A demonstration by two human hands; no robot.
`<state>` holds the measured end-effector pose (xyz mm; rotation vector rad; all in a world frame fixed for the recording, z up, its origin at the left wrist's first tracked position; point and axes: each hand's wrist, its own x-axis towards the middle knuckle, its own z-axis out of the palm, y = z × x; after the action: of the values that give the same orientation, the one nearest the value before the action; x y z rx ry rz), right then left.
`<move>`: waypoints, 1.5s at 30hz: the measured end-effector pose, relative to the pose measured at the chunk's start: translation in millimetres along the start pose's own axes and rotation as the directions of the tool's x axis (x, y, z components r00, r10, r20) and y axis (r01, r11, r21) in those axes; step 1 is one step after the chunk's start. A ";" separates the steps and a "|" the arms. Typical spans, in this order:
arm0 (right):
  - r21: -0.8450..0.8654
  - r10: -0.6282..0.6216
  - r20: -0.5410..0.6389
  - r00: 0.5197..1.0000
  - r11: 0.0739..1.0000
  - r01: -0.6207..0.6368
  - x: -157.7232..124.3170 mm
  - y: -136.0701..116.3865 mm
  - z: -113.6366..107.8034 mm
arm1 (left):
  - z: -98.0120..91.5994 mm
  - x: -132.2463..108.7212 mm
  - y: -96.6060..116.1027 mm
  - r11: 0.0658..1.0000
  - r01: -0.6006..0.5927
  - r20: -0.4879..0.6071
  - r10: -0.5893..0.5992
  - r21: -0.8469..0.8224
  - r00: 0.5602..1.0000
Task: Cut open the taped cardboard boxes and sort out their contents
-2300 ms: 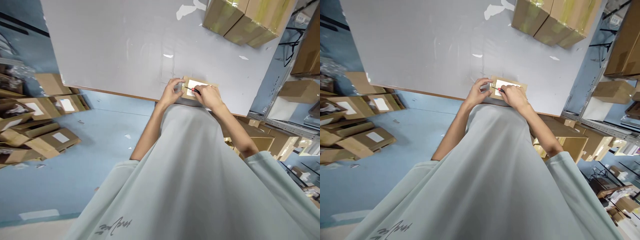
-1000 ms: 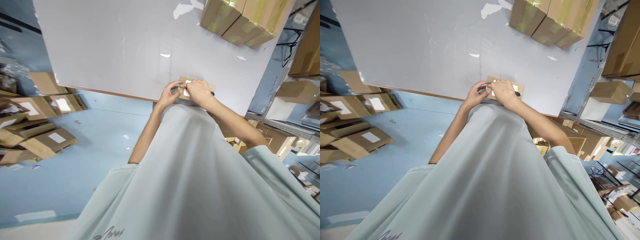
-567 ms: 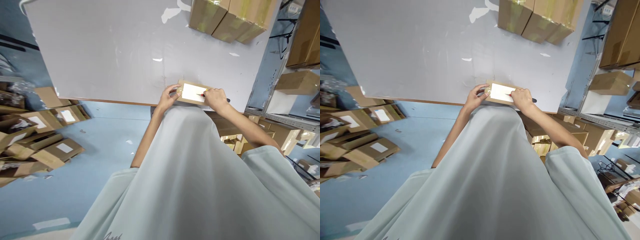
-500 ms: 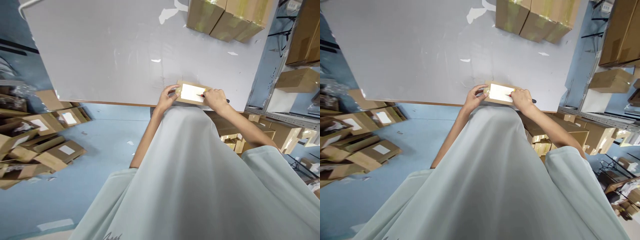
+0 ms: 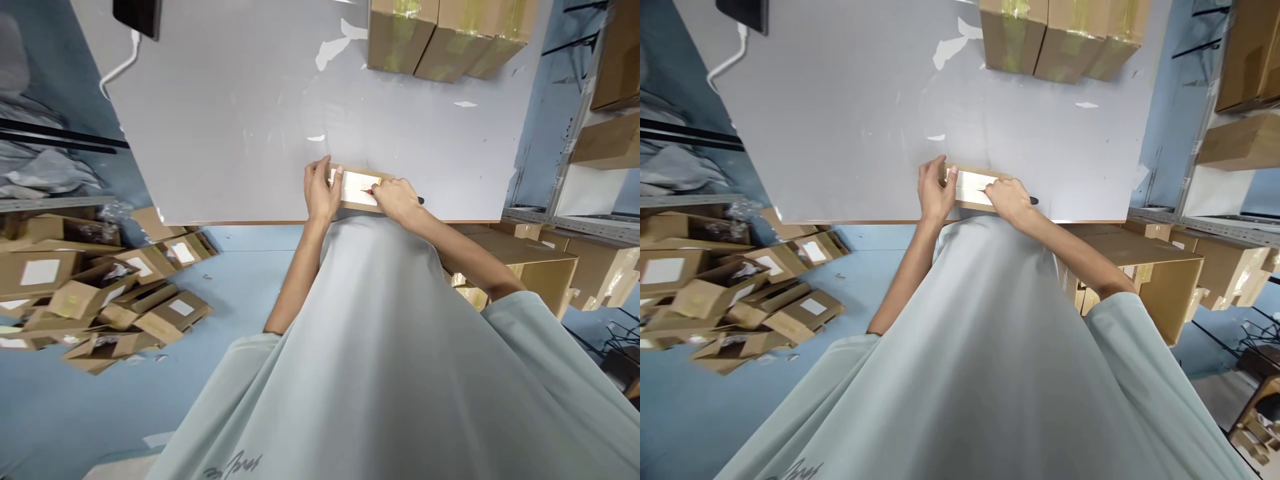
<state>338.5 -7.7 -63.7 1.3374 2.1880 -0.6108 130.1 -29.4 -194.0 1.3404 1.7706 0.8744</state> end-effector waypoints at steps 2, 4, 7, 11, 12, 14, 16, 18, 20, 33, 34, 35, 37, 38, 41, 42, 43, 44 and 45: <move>0.015 -0.008 -0.020 1.000 1.000 0.009 9.3 -13.8 -1.4 | -2.2 2.0 -2.4 0.999 0.016 -0.028 -0.015 0.040 0.999; 0.033 0.011 -0.018 1.000 0.999 -0.011 14.2 -22.6 -2.6 | -0.4 2.2 -3.3 0.996 0.032 -0.053 -0.028 0.080 0.998; 0.060 0.082 0.008 0.997 0.995 -0.083 9.8 -23.3 -3.7 | 3.3 0.6 -2.6 0.988 0.043 -0.082 -0.031 0.149 0.996; 0.048 0.178 0.060 0.982 0.982 -0.181 -15.5 -4.3 -3.1 | 4.6 -1.2 -0.8 0.981 0.060 -0.090 -0.043 0.187 0.995; 0.033 0.195 0.077 0.978 0.980 -0.198 -22.8 1.4 -2.5 | 4.9 -1.5 -0.2 0.979 0.060 -0.089 -0.043 0.195 0.995; 0.003 0.221 0.105 0.970 0.975 -0.222 -34.9 10.4 -1.0 | 6.0 -2.2 1.6 0.975 0.055 -0.080 -0.039 0.215 0.996; -0.011 0.230 0.122 0.966 0.973 -0.230 -42.1 13.8 0.6 | 7.0 -3.0 3.7 0.973 0.052 -0.065 -0.038 0.223 0.997; -0.010 0.231 0.123 0.965 0.973 -0.232 -45.5 11.9 2.0 | 7.0 -3.9 5.4 0.974 0.055 -0.049 -0.045 0.219 0.998; -0.003 0.230 0.120 0.966 0.973 -0.232 -48.4 7.9 3.2 | 5.9 -4.3 6.1 0.975 0.053 -0.029 -0.048 0.216 0.998; 0.758 0.516 -0.004 0.857 0.560 -0.333 -59.3 109.0 92.4 | -4.4 4.2 4.8 0.990 0.052 -0.035 -0.048 0.131 0.998; 0.851 0.534 0.034 0.845 0.428 -0.305 -46.7 107.0 101.7 | -7.3 5.8 3.6 0.994 0.050 -0.041 -0.046 0.100 0.998; 0.909 0.541 0.072 0.838 0.309 -0.278 -33.5 101.8 108.8 | -10.7 7.8 2.1 0.996 0.046 -0.050 -0.042 0.075 0.998; 0.959 0.507 0.159 0.847 0.126 -0.255 -8.4 85.8 116.0 | -18.6 12.3 -2.2 0.998 0.042 -0.078 -0.038 0.049 0.996; 0.967 0.471 0.190 0.862 0.061 -0.247 2.2 76.9 116.5 | -22.5 14.3 -5.0 0.998 0.046 -0.094 -0.042 0.043 0.995; 0.981 0.337 0.194 0.921 -0.072 -0.180 24.0 55.7 109.0 | -30.7 16.8 -15.4 0.996 0.083 -0.145 -0.079 0.023 0.986; 0.986 0.312 0.164 0.936 -0.087 -0.144 28.0 52.0 104.6 | -31.3 15.9 -19.0 0.995 0.100 -0.163 -0.097 0.015 0.982; 0.991 0.303 0.125 0.945 -0.079 -0.106 30.4 50.1 99.6 | -30.7 14.1 -22.4 0.993 0.118 -0.182 -0.115 0.009 0.977; 0.996 0.309 0.084 0.948 -0.046 -0.073 31.1 50.1 94.1 | -28.5 11.6 -25.4 0.991 0.135 -0.202 -0.131 0.004 0.971; 0.999 0.327 0.039 0.944 0.012 -0.045 30.0 51.8 88.1 | -24.9 8.6 -27.7 0.989 0.148 -0.219 -0.144 -0.001 0.965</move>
<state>389.4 -19.2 -156.6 2.3718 1.3600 -2.3047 94.0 -29.3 -206.6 1.1413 2.0205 0.9567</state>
